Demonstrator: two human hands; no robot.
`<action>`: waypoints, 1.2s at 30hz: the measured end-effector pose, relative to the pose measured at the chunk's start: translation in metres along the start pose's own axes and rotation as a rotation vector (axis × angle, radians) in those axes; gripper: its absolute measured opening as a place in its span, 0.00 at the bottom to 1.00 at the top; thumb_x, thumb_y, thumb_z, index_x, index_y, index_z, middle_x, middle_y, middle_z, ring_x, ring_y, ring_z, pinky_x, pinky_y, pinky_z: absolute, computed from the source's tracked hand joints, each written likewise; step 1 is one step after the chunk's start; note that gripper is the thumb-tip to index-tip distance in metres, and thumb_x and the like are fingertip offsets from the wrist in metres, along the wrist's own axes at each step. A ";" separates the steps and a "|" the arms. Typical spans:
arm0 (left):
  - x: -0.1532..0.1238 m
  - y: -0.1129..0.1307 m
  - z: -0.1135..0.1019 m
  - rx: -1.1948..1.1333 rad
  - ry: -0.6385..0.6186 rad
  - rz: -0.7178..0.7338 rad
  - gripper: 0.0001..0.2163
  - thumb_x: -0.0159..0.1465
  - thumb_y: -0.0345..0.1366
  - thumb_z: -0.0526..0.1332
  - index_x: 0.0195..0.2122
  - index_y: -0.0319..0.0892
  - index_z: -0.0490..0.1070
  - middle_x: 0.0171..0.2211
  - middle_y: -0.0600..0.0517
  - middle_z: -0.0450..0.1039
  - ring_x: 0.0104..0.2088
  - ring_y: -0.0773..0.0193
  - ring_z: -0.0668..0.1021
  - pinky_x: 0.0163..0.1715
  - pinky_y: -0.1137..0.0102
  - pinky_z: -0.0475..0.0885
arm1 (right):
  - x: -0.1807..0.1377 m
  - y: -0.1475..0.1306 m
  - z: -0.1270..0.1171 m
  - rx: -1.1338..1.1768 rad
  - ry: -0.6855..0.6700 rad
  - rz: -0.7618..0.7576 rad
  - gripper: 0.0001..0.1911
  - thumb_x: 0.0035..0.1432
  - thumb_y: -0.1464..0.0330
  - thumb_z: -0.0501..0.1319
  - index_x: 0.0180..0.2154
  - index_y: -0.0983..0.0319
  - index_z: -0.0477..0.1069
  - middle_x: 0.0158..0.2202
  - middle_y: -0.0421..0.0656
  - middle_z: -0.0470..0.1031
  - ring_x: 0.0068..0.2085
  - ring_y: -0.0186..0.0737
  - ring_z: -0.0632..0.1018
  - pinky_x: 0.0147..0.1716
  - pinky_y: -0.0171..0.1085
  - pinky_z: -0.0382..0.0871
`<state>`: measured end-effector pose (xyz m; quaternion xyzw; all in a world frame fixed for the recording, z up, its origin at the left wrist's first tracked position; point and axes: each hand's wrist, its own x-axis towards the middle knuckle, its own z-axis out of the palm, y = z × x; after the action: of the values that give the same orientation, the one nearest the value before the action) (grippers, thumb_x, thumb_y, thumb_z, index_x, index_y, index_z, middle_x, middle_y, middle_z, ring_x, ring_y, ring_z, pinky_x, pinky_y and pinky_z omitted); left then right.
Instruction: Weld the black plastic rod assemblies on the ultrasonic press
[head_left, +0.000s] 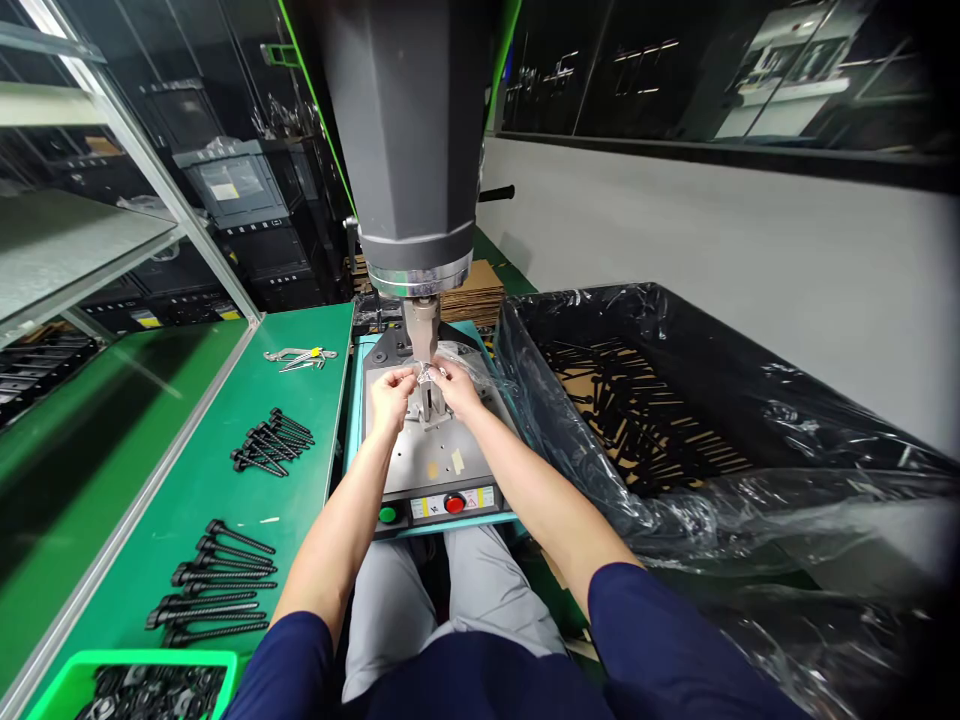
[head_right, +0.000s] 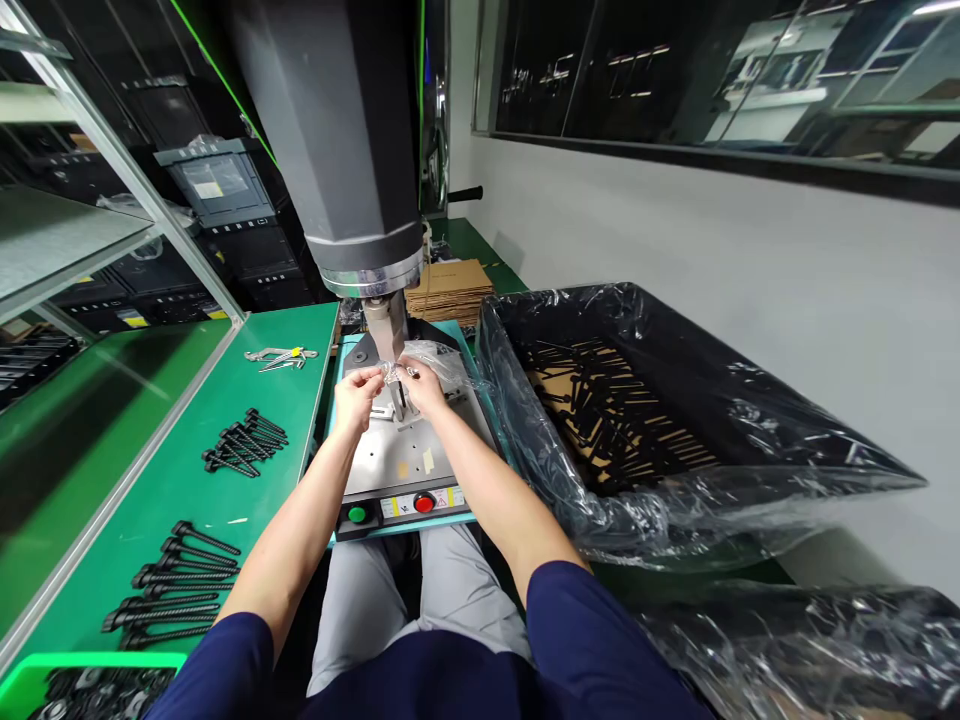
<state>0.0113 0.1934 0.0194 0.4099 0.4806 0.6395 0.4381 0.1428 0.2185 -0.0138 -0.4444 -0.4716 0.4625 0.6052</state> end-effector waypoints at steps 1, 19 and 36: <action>-0.002 -0.001 0.000 0.011 -0.006 0.003 0.11 0.44 0.34 0.70 0.29 0.37 0.77 0.23 0.53 0.74 0.22 0.71 0.69 0.26 0.72 0.64 | -0.005 0.001 -0.003 0.066 0.014 0.047 0.20 0.49 0.60 0.67 0.45 0.58 0.77 0.51 0.45 0.77 0.52 0.46 0.76 0.54 0.45 0.68; -0.029 -0.016 -0.009 0.010 0.034 -0.018 0.15 0.51 0.39 0.69 0.38 0.38 0.74 0.26 0.54 0.73 0.25 0.69 0.73 0.28 0.72 0.67 | -0.047 0.002 -0.029 0.392 0.227 0.432 0.18 0.46 0.60 0.74 0.28 0.59 0.66 0.22 0.36 0.73 0.24 0.33 0.75 0.23 0.30 0.69; -0.135 -0.049 -0.116 0.481 0.340 0.183 0.11 0.58 0.37 0.64 0.39 0.43 0.65 0.55 0.44 0.66 0.52 0.58 0.75 0.47 0.63 0.73 | -0.157 0.040 -0.148 -0.366 0.384 0.052 0.31 0.51 0.56 0.66 0.54 0.60 0.65 0.43 0.49 0.76 0.44 0.48 0.76 0.46 0.49 0.72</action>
<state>-0.0529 0.0427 -0.0654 0.4304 0.6458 0.6036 0.1825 0.2624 0.0571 -0.1015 -0.6379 -0.4124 0.2924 0.5810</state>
